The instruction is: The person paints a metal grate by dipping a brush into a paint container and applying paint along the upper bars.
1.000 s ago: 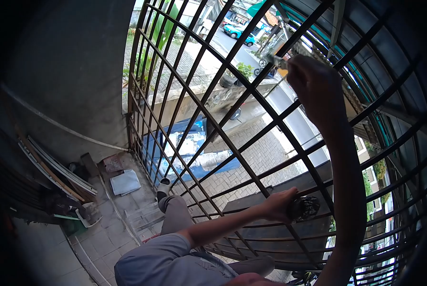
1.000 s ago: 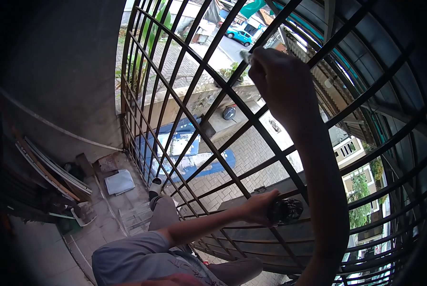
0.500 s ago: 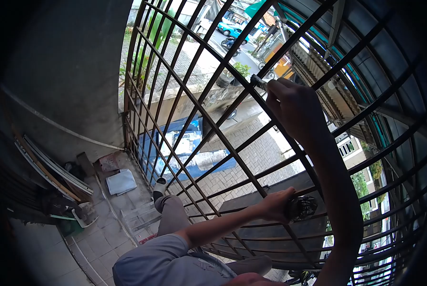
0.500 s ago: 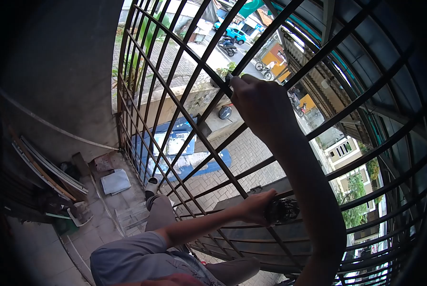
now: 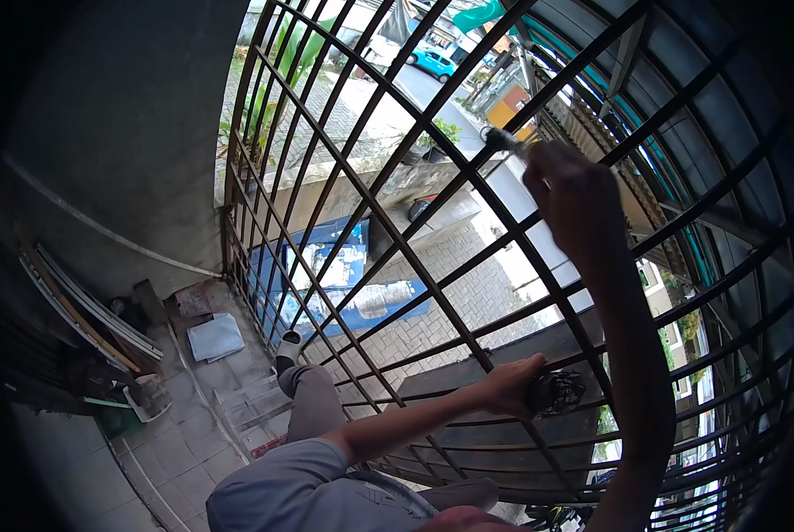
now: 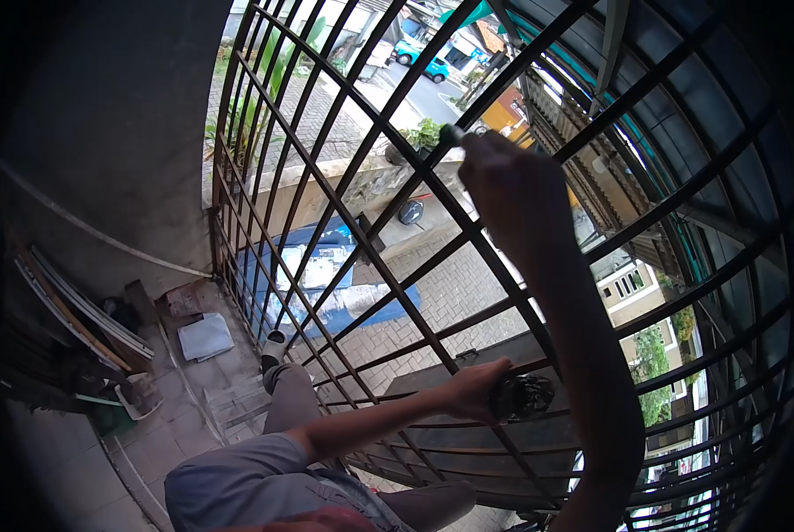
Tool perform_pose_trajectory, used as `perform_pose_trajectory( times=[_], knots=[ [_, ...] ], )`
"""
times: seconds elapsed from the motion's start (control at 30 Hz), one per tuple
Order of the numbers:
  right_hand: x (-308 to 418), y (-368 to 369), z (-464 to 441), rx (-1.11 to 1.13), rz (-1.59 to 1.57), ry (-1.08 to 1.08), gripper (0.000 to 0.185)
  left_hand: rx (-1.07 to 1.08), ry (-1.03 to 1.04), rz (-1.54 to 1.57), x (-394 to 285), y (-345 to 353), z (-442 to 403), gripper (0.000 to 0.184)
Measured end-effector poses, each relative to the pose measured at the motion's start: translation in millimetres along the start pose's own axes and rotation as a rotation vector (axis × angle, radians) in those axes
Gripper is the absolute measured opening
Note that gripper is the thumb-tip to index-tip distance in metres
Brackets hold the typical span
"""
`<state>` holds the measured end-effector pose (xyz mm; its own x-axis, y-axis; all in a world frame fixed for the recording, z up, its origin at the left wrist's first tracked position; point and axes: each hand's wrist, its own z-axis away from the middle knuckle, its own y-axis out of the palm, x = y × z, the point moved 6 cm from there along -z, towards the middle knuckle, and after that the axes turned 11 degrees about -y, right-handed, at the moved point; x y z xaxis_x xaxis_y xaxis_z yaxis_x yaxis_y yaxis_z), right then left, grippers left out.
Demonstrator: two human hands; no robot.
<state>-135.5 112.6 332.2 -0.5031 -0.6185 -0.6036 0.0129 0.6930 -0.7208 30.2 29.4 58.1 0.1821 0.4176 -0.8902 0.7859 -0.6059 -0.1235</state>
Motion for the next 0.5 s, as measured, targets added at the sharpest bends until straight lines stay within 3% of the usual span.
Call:
perform_pose_trajectory(
  times=[0.17,0.23,0.43,0.5],
  knots=[
    [-38.9,-56.2,-13.1,-0.211,0.09,0.098,0.006,0.013,0.002,0.035,-4.6,-2.6,0.3,0.079],
    [-27.2,-44.6,-11.3,-0.114,0.162,0.051,0.008,0.012,-0.001,0.031,-4.0,-1.6,-0.5,0.079],
    [29.4,35.3,6.9,0.151,-0.023,-0.076,0.012,0.013,-0.013,-0.003,-2.6,-0.7,0.9,0.079],
    [12.0,14.8,-0.1,0.097,-0.021,-0.034,0.01,0.009,-0.004,-0.001,-2.9,-2.2,0.3,0.079]
  ],
)
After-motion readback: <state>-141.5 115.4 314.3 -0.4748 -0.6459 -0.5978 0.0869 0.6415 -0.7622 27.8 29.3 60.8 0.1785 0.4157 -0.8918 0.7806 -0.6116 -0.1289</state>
